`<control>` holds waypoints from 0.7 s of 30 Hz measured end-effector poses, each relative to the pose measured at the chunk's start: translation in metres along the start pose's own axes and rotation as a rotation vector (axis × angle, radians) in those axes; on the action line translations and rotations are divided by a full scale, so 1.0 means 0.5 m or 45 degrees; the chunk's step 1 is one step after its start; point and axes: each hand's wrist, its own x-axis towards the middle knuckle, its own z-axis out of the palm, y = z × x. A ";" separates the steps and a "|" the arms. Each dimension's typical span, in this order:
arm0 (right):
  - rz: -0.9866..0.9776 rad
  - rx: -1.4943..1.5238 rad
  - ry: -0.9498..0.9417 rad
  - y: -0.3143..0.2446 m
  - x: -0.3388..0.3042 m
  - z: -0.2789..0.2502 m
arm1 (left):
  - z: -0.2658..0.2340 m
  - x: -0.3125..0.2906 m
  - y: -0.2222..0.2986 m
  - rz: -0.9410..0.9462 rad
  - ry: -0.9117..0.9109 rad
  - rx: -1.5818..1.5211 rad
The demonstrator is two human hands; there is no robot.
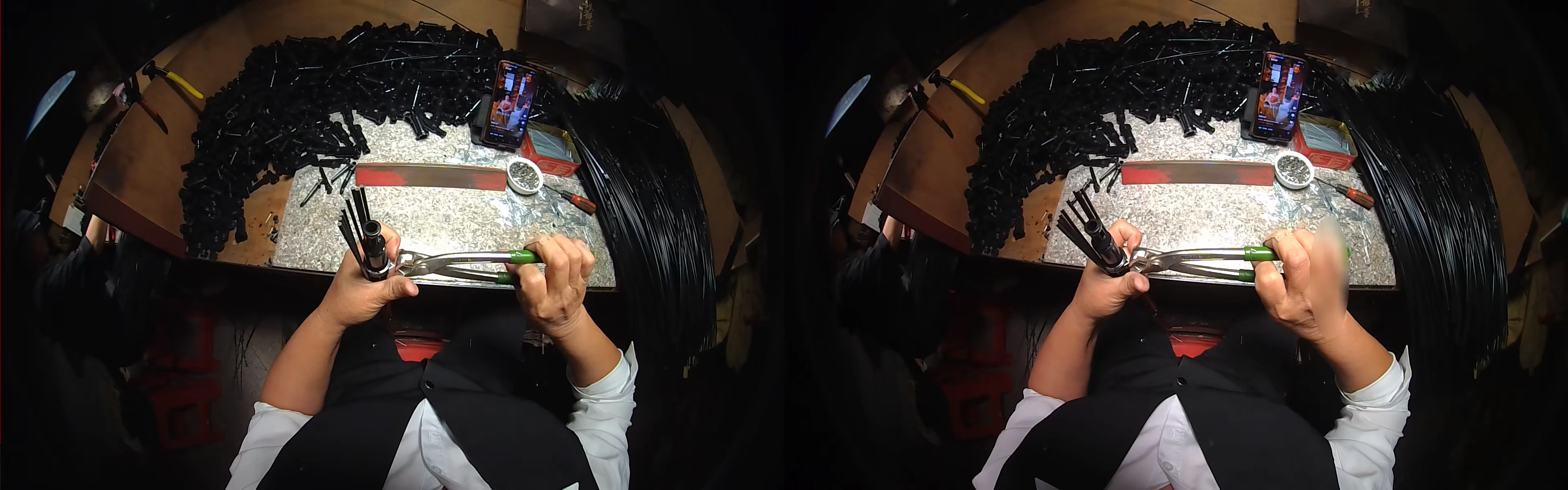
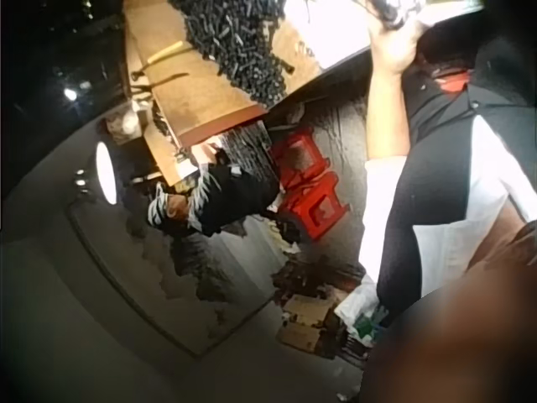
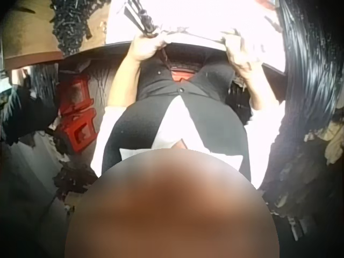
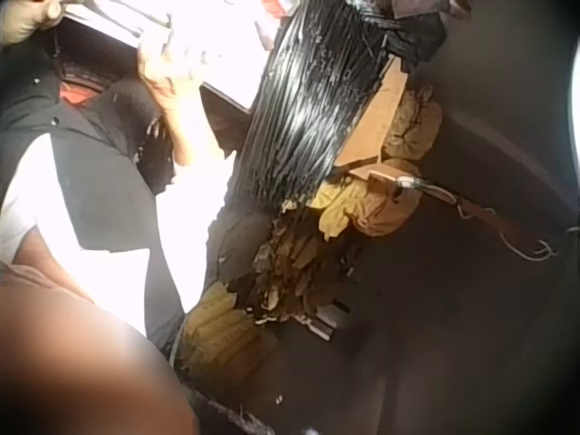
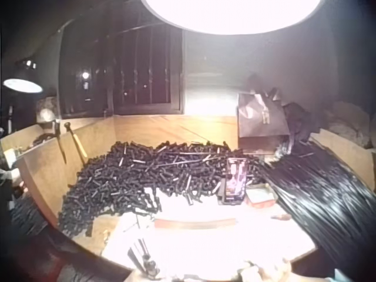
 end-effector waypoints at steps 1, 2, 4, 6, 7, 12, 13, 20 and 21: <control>0.005 0.002 -0.002 -0.001 -0.002 0.001 | 0.000 0.001 0.000 0.001 0.001 0.000; 0.009 0.006 -0.004 -0.002 -0.002 0.002 | 0.000 0.001 -0.001 0.031 0.003 0.013; 0.009 0.011 -0.005 -0.004 0.006 -0.002 | -0.001 0.000 -0.002 0.061 0.007 0.027; 0.011 0.012 -0.007 -0.004 0.010 -0.003 | 0.000 -0.002 -0.003 -0.006 -0.002 -0.054; 0.036 0.097 -0.010 -0.005 0.010 -0.003 | -0.002 -0.001 -0.009 -0.008 -0.003 -0.054; 0.148 0.510 -0.273 -0.004 -0.007 -0.018 | -0.017 -0.008 -0.022 0.074 0.012 -0.119; 0.169 0.683 -0.351 -0.004 -0.007 -0.027 | -0.023 -0.006 -0.035 0.196 0.009 -0.048; 0.491 1.237 -0.761 -0.014 -0.039 -0.057 | -0.020 -0.023 -0.037 0.216 -0.155 0.057; 0.548 1.415 -0.893 -0.016 -0.040 -0.059 | -0.018 -0.024 -0.040 0.191 -0.179 -0.004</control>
